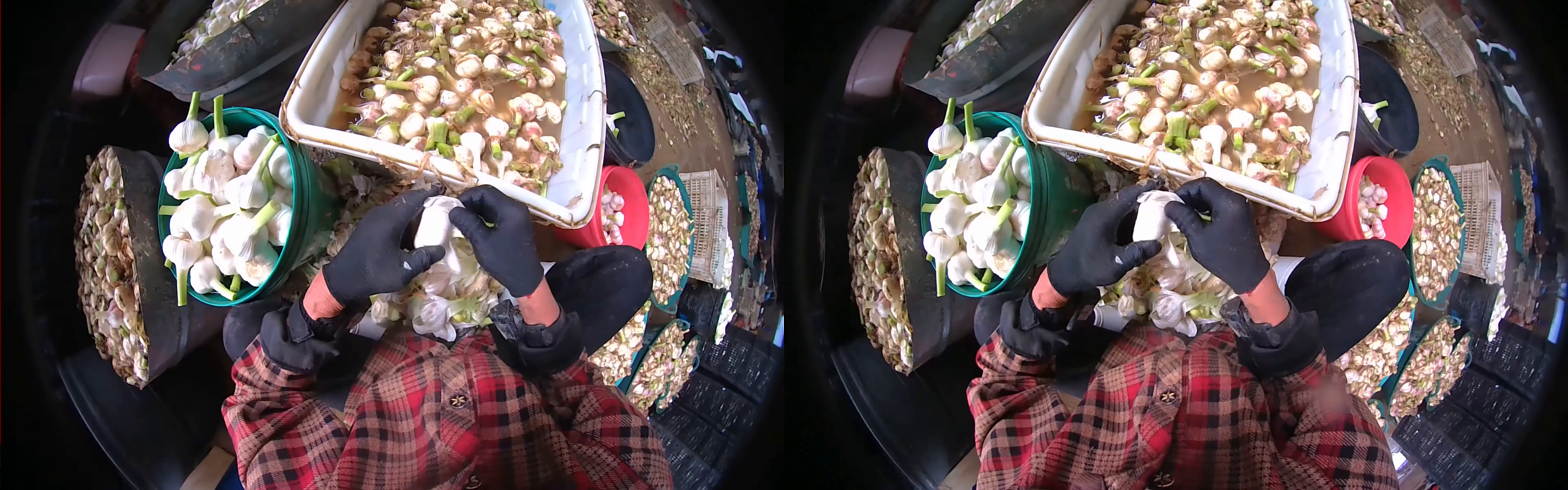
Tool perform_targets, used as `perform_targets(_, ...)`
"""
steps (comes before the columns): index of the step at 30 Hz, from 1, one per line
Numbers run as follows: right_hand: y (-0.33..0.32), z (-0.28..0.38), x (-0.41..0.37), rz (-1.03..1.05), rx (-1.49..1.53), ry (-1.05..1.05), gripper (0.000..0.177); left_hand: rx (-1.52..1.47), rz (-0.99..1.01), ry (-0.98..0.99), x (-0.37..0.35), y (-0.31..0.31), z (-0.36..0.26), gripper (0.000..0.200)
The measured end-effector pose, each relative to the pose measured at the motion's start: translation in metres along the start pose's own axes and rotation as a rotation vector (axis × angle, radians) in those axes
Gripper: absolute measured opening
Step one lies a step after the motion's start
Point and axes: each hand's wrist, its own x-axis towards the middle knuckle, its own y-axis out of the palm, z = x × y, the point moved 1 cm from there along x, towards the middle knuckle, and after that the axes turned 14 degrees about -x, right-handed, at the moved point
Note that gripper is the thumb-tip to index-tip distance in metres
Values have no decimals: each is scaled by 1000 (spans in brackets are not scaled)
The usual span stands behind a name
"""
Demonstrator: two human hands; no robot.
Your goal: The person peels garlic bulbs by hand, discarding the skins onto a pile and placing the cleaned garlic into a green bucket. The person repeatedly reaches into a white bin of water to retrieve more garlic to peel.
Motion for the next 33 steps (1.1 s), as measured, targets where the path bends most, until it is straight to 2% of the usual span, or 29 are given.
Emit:
perform_targets(2, -3, 8, -1, 82, 86, 88, 10, -114, -67, -9, 2, 2, 0, 53)
perform_targets(4, 2, 4, -3, 70, 2, 53, 10, 159, -42, -200, 5, 2, -7, 53)
perform_targets(8, 9, -3, -3, 11, 48, 99, 12, 80, -30, -172, -1, 5, 5, 52)
perform_targets(10, 6, -3, 0, -13, 36, 207, 15, -311, -137, -135, -2, 8, 4, 50)
perform_targets(12, 9, -14, 0, -48, 60, 219, 18, -369, -146, -92, -1, 6, -1, 49)
perform_targets(14, 9, -27, 0, -46, 107, 397, 18, -424, -155, -52, 1, 0, -7, 48)
perform_targets(16, 11, -32, -5, -85, 64, 335, 16, -574, -132, -186, 2, -7, -10, 51)
perform_targets(17, 8, -28, -7, -134, -11, 258, 15, -815, -128, -259, 0, -10, -12, 46)
perform_targets(19, -1, -18, -12, -190, -221, 76, 12, -703, -119, -218, 0, -15, -5, 42)
perform_targets(20, -3, -17, -15, -194, -225, 74, 12, -590, -115, -176, 1, -16, 1, 39)
perform_targets(21, -5, -17, -19, -40, -258, -27, 12, -373, -134, -121, 3, -16, 6, 28)
perform_targets(22, -6, -17, -24, 114, -288, -125, 12, -376, -133, -120, 1, -16, 8, 28)
perform_targets(23, -5, -24, -31, 274, -261, -307, 11, -332, -156, -69, 0, -14, -2, 28)
perform_targets(24, 6, -29, -40, 333, -283, -348, 13, -289, -179, -17, 0, -13, -7, 30)
perform_targets(25, 3, -35, -46, 509, -280, -347, 16, -867, -365, -304, 1, -13, 1, 39)
perform_targets(26, -6, -24, -44, 686, -277, -344, 20, -870, -361, -302, 2, -13, 0, 39)
perform_targets(27, -18, -14, -38, 762, -336, -317, 26, -923, -279, -292, 2, -13, -3, 33)
perform_targets(28, -28, -10, -30, 762, -338, -315, 26, -973, -195, -284, 2, -14, -4, 31)
perform_targets(29, -39, -7, -18, 619, -367, -316, 29, -1447, -221, -413, 2, -16, -1, 44)
perform_targets(30, -48, -5, -4, 477, -394, -318, 32, -1448, -219, -413, 2, -15, -1, 44)
perform_targets(32, -64, -10, 35, 432, -302, 38, 29, -1496, -280, -460, 0, -10, -5, 67)
perform_targets(33, -67, -21, 57, 377, -449, -29, 30, -1470, -220, -432, 1, -8, -8, 67)
